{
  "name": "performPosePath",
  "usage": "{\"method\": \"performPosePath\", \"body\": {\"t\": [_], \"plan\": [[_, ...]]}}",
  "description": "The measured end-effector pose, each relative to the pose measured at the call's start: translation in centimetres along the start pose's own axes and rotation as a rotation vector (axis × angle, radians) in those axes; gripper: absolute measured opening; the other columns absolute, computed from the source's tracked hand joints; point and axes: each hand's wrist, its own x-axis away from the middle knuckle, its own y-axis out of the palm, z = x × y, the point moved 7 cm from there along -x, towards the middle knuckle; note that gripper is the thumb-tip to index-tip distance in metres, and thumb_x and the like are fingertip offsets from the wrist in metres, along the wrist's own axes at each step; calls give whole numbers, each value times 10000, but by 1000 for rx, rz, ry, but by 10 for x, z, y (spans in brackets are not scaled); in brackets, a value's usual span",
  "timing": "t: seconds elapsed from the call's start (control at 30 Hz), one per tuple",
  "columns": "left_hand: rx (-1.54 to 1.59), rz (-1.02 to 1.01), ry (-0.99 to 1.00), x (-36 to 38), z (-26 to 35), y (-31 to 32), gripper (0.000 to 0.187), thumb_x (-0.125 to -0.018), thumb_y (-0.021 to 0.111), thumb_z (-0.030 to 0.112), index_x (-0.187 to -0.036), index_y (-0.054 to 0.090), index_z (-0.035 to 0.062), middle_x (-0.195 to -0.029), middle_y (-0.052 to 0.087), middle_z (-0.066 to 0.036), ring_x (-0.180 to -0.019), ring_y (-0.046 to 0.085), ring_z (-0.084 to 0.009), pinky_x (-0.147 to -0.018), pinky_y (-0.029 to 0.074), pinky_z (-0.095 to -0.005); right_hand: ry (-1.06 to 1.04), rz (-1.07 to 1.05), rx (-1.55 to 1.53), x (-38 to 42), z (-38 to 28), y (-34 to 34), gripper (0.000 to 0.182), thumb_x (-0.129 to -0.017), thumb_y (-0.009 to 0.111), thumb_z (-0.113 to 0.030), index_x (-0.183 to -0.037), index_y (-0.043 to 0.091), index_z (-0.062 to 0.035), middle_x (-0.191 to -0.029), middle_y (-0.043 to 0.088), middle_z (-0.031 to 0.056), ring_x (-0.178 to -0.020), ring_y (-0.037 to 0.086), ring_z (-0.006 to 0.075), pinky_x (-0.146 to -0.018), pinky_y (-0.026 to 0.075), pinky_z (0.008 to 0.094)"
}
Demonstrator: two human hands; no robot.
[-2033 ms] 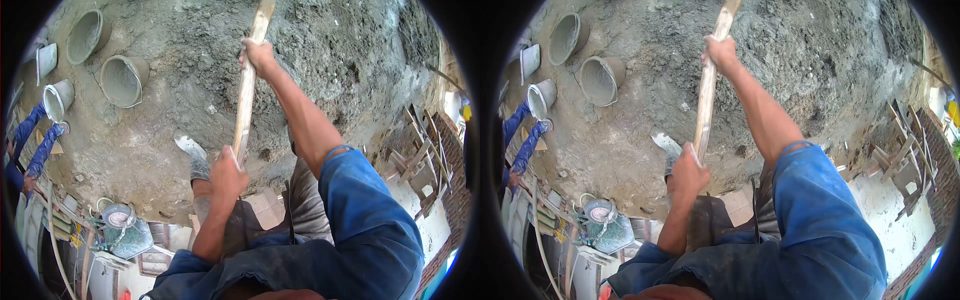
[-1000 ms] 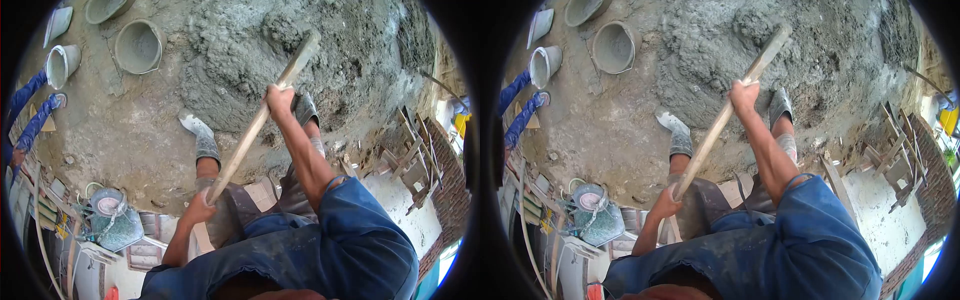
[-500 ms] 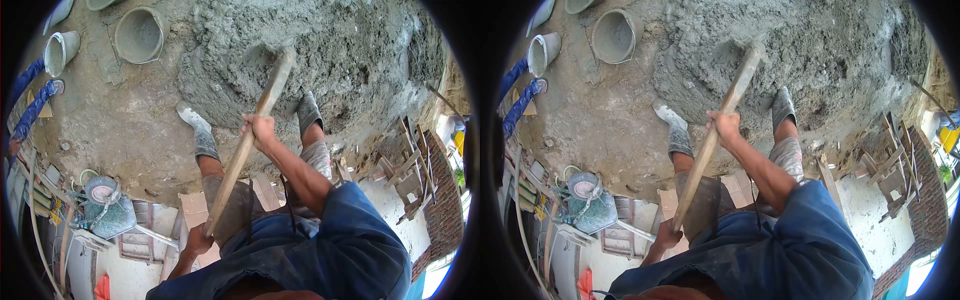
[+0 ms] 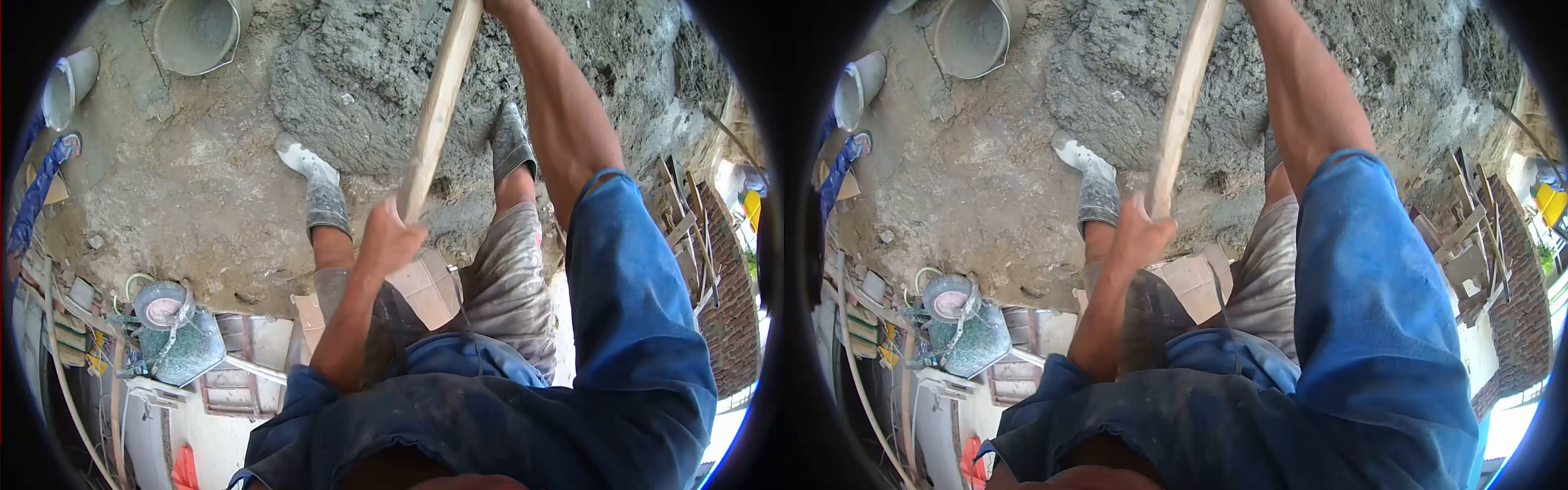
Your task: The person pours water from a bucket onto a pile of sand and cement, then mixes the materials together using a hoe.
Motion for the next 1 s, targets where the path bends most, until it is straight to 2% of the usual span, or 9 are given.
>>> {"method": "performPosePath", "body": {"t": [0.03,0.07,0.23,0.4,0.5,0.6,0.7,0.83,1.0], "plan": [[-5,-1,-109,25,-5,7,402,-713,608,82,-1093,589,-49,-860,656,-221,-836,659,-321,-782,506,-367,-54,-35,-288,-44,54,56,215,-734,649,-169,-841,655,18,-765,660,168,-642,655,308,-544,522,429],[-47,-15,-159,55,-24,12,395,-699,603,72,-1076,588,-45,-836,639,-220,-823,643,-315,-786,500,-363,26,-209,-318,19,47,56,94,-852,592,-32,-815,610,52,-604,598,75,-452,573,136,-506,570,293],[106,-85,-387,219,-101,20,456,-671,692,123,-1093,613,-31,-847,652,-125,-804,632,-225,-762,505,-365,290,-300,-481,165,115,83,80,-800,616,6,-768,552,43,-584,590,127,-421,563,174,-350,446,317],[78,154,-286,199,-83,32,449,-682,700,125,-1091,605,-33,-845,655,-117,-794,640,-228,-759,507,-367,159,-507,-581,179,34,66,383,-757,644,60,-1052,401,88,-668,558,88,-410,541,179,-349,449,317],[-41,275,-358,114,-55,27,483,-671,723,117,-1106,587,-42,-866,660,-124,-810,643,-261,-773,506,-376,-65,-575,-657,89,-45,86,171,-757,670,4,-872,583,97,-590,587,115,-456,583,187,-417,494,344],[-7,532,-48,40,-5,12,456,-669,719,152,-1059,582,-41,-768,663,-228,-771,684,-362,-688,524,-429,-174,-692,-878,-10,-78,140,168,-765,670,-4,-834,567,110,-594,586,126,-462,572,185,-437,513,347],[-439,427,-129,76,20,34,484,-639,713,182,-1056,574,-20,-821,659,-251,-819,653,-445,-730,523,-472,333,-683,-966,3,41,165,73,-801,638,-13,-796,575,21,-595,565,97,-465,558,192,-434,520,356],[-579,248,-396,182,-5,44,430,-659,708,181,-1048,616,20,-898,669,-241,-883,658,-414,-773,527,-462,562,-640,-1051,105,150,114,91,-859,616,-59,-889,539,-22,-630,563,62,-485,558,173,-453,528,337],[-466,34,-354,223,-14,52,374,-689,678,110,-1056,637,46,-876,675,-202,-862,672,-381,-745,529,-422,447,-325,-907,155,172,-22,130,-822,588,14,-916,498,20,-661,574,88,-469,562,187,-434,526,351]]}}
